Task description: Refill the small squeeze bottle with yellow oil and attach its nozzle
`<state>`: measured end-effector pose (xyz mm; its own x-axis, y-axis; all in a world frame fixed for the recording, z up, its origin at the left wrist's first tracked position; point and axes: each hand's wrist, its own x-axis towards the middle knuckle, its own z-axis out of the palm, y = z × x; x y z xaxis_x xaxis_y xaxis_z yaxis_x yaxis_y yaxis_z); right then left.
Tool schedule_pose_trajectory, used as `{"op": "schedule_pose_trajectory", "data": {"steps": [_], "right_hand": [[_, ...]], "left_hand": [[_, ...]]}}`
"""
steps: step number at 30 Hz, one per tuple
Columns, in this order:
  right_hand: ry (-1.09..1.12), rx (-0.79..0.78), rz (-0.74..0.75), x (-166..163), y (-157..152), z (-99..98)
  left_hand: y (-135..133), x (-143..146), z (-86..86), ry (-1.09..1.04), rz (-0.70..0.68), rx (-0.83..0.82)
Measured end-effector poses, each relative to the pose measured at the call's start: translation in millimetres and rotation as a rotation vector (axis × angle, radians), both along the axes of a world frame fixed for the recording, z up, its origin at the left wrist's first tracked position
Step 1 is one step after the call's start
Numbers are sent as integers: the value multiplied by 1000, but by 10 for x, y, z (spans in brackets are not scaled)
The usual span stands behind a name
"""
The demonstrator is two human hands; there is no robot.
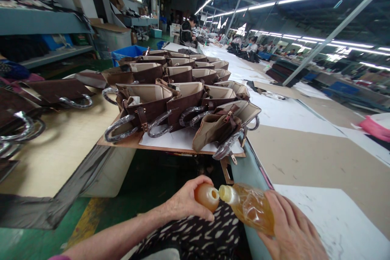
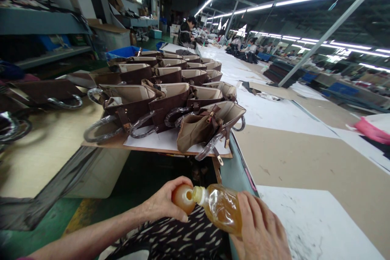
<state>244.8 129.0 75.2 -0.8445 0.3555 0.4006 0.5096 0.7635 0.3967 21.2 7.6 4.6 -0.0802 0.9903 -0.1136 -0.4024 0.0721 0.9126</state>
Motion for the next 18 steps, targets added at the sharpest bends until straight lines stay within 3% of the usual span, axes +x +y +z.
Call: {"op": "schedule_pose_trajectory", "data": {"steps": [18], "right_hand": [[-1,4,5,-15,5,24]], "left_hand": [[17,0,33,22,70,-54]]}}
